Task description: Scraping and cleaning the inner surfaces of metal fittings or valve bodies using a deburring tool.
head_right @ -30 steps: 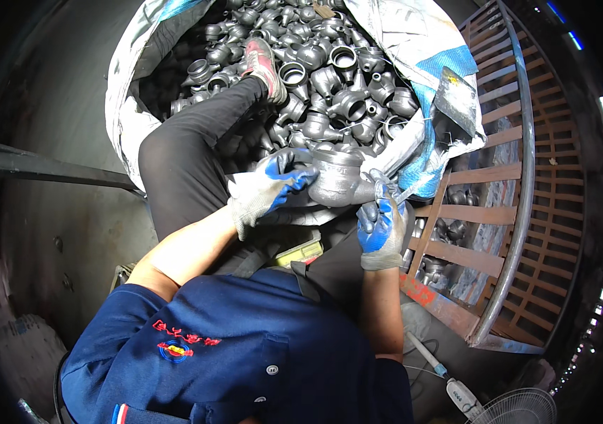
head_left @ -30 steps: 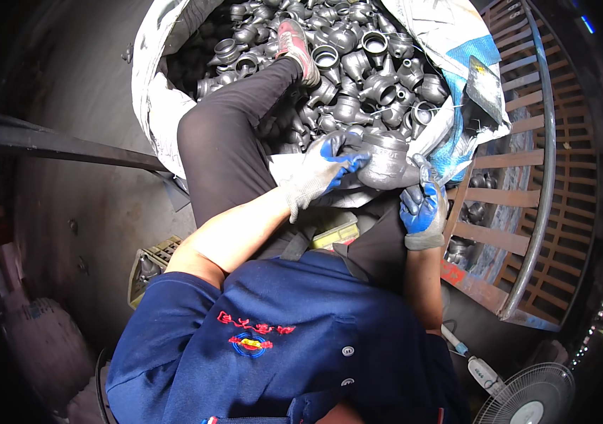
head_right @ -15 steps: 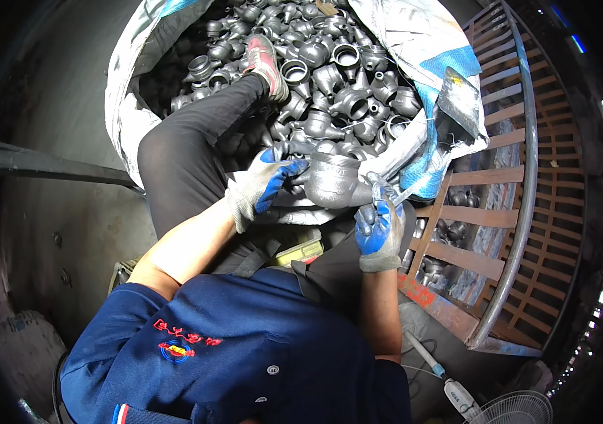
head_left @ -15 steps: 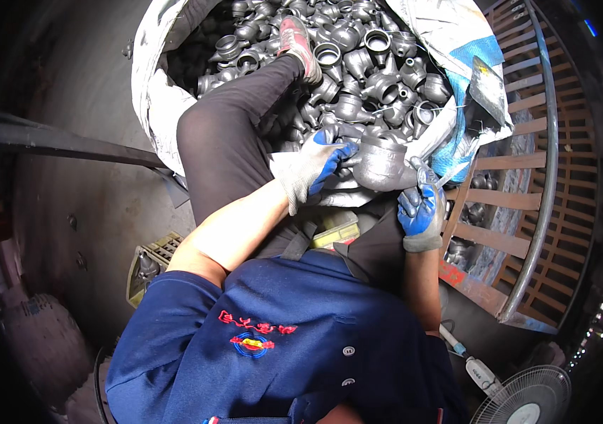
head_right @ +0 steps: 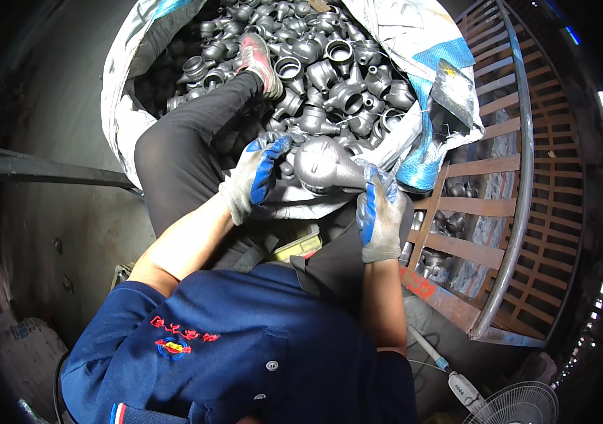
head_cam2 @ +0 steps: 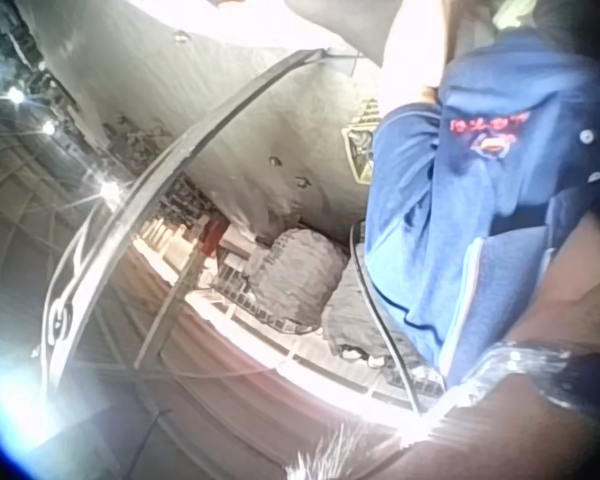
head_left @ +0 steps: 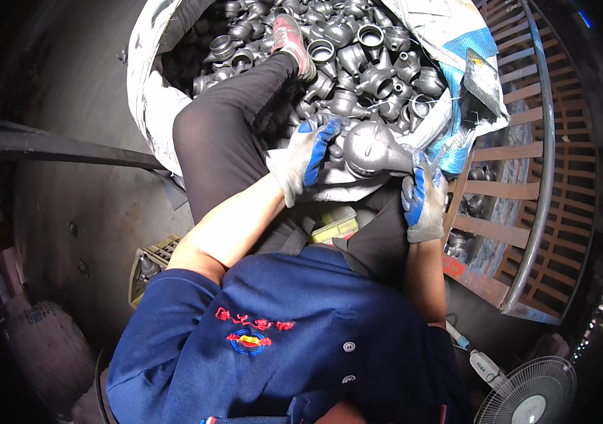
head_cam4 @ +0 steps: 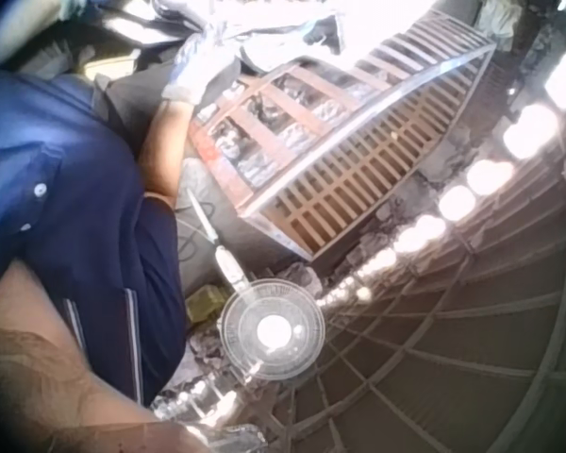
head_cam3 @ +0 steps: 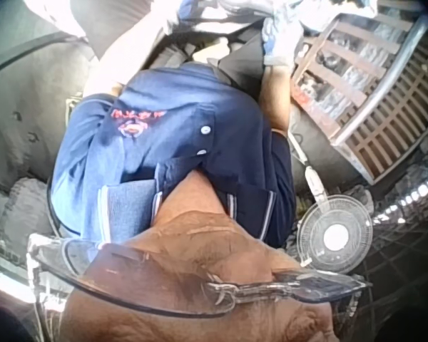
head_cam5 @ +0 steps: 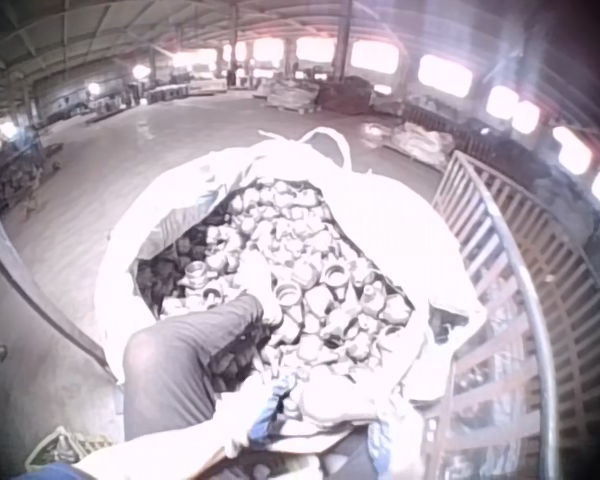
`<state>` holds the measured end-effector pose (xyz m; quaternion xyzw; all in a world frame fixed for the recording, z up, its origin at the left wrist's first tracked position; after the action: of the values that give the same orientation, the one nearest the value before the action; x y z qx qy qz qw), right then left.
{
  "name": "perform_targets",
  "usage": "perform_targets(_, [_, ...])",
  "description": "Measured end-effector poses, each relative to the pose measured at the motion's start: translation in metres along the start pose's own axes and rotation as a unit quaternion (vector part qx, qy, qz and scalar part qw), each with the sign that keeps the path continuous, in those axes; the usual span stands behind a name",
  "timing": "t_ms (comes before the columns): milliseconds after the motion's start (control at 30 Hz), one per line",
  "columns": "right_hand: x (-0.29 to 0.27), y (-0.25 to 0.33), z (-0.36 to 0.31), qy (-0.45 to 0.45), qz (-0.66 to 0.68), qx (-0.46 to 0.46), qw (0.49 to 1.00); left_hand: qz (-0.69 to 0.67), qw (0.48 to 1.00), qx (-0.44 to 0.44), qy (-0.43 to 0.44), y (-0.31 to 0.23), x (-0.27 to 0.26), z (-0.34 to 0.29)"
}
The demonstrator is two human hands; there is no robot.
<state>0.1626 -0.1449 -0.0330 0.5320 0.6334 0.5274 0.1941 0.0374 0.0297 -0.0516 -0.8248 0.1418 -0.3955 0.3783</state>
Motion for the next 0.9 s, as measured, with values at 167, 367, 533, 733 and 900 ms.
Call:
perform_targets(167, [0.025, 0.021, -0.015, 0.099, 0.014, 0.011, 0.995, 0.025, 1.0, -0.014, -0.012, 0.0, -0.006, 0.003])
perform_targets(367, [0.028, 0.033, -0.016, 0.112, -0.041, 0.006, 0.993, 0.042, 0.998, -0.046, -0.024, 0.013, -0.012, 0.007])
perform_targets(533, [0.032, 0.036, -0.01, 0.079, -0.08, -0.112, 0.987, 0.021, 0.992, -0.127, -0.017, 0.023, -0.011, 0.008])
perform_targets(733, [0.025, 0.049, -0.014, 0.115, -0.137, -0.096, 0.979, -0.106, 0.964, -0.242, 0.043, -0.016, 0.036, -0.036])
perform_targets(900, [0.031, 0.058, -0.021, 0.139, -0.199, -0.168, 0.955, 0.088, 0.978, -0.081, 0.171, -0.004, 0.017, -0.023])
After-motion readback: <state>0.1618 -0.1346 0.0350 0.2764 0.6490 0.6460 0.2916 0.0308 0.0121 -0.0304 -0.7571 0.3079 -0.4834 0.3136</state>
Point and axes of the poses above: each hand's wrist, its own z-axis towards the middle knuckle, its own x-axis out of the palm, y = z × x, the point moved 4 cm from there along z, towards the middle knuckle
